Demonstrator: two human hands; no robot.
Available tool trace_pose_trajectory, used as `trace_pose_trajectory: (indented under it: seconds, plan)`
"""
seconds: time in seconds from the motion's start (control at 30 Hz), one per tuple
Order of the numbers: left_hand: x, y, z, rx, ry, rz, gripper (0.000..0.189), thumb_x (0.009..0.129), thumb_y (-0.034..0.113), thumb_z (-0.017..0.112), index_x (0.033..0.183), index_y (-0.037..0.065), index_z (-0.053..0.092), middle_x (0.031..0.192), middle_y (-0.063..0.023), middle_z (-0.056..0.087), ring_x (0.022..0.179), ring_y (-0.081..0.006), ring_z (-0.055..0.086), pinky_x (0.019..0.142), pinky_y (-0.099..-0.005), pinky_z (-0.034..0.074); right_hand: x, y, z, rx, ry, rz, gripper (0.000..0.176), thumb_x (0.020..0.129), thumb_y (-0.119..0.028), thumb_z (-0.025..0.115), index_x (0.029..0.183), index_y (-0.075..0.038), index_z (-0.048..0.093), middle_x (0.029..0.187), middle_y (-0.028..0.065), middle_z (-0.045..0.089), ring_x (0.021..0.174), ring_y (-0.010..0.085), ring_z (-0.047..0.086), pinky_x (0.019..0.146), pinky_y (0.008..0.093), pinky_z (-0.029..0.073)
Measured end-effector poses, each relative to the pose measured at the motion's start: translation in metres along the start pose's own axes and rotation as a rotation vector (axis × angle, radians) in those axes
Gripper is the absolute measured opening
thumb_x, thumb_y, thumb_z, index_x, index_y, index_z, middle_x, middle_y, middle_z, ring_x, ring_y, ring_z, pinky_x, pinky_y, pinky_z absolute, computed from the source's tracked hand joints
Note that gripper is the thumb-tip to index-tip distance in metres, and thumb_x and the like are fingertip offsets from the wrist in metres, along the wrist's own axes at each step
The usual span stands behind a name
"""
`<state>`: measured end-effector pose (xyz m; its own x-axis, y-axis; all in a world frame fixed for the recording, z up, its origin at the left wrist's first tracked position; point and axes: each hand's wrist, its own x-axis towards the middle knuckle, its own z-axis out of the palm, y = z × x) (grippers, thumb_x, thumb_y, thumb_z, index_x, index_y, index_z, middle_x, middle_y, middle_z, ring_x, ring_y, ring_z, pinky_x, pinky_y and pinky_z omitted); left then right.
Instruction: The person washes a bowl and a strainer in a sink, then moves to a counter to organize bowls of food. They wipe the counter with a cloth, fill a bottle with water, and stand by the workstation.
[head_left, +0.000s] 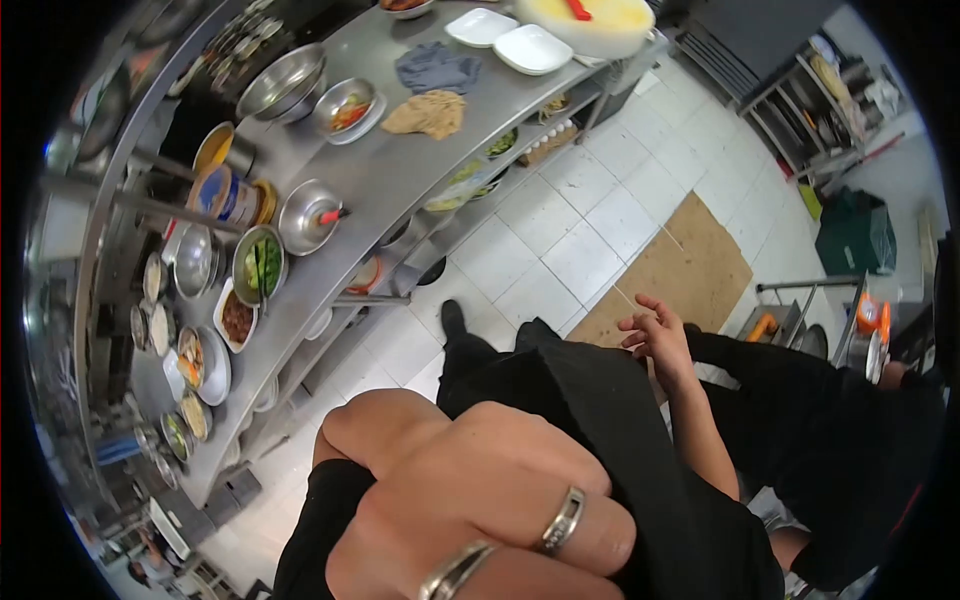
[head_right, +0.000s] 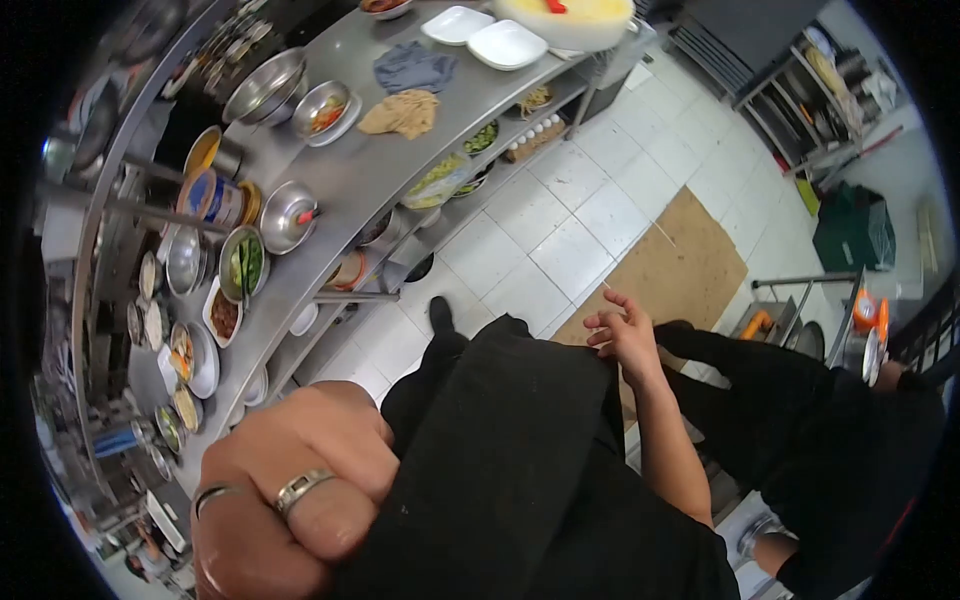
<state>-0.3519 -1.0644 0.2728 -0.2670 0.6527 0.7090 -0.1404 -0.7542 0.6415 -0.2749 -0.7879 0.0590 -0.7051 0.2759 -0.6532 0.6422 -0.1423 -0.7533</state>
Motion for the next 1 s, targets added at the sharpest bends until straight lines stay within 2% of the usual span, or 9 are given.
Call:
trace_pose_trajectory:
  seconds: [0.33,0.63,0.83,0.93,1.0]
  plan:
    - [0.079,-0.076,-0.042,-0.127,-0.112,-0.130,0.023,0.088,0.015,0.060,0.074,-0.003,0.057,0.074,-0.0152,0.060,0.061,-0.0251,0.058,0.052,-0.0333,0.043,0.053,-0.002,-0.055,0.133,0.072,0.016,0.046,0.092,-0.012,0.050,0.135,0.000,0.039,0.090,0.0102,0.067,0.066,0.0128,0.062,0.053,0.0230,0.047]
    - [0.154,-0.112,-0.173,-0.189,-0.211,-0.183,0.021,0.086,0.014,0.061,0.072,-0.001,0.056,0.074,-0.0145,0.061,0.060,-0.0245,0.058,0.052,-0.0330,0.043,0.142,-0.075,-0.096,0.139,0.232,0.062,0.051,0.092,-0.012,0.052,0.139,-0.001,0.036,0.091,0.0107,0.067,0.066,0.0132,0.062,0.054,0.0242,0.048]
    - [0.204,-0.136,-0.240,-0.225,-0.264,-0.197,0.020,0.085,0.012,0.062,0.070,0.000,0.055,0.073,-0.0139,0.061,0.060,-0.0242,0.058,0.051,-0.0328,0.043,0.204,-0.146,-0.114,0.096,0.278,-0.013,0.052,0.094,-0.013,0.053,0.141,-0.002,0.035,0.092,0.0110,0.067,0.068,0.0140,0.062,0.054,0.0246,0.048]
    - [0.220,-0.136,-0.279,-0.182,-0.237,-0.294,0.020,0.084,0.012,0.062,0.069,0.001,0.055,0.073,-0.0137,0.061,0.060,-0.0240,0.058,0.051,-0.0327,0.043,0.228,-0.165,-0.116,0.103,0.298,-0.035,0.052,0.094,-0.012,0.053,0.141,-0.002,0.034,0.092,0.0110,0.067,0.068,0.0146,0.063,0.053,0.0254,0.048]
    - [0.224,-0.124,-0.310,-0.085,-0.199,-0.455,0.020,0.084,0.011,0.062,0.068,0.002,0.055,0.073,-0.0135,0.061,0.060,-0.0238,0.058,0.051,-0.0327,0.043,0.238,-0.168,-0.120,0.101,0.306,-0.025,0.052,0.094,-0.012,0.054,0.141,-0.002,0.035,0.093,0.0112,0.067,0.067,0.0148,0.063,0.052,0.0260,0.048]
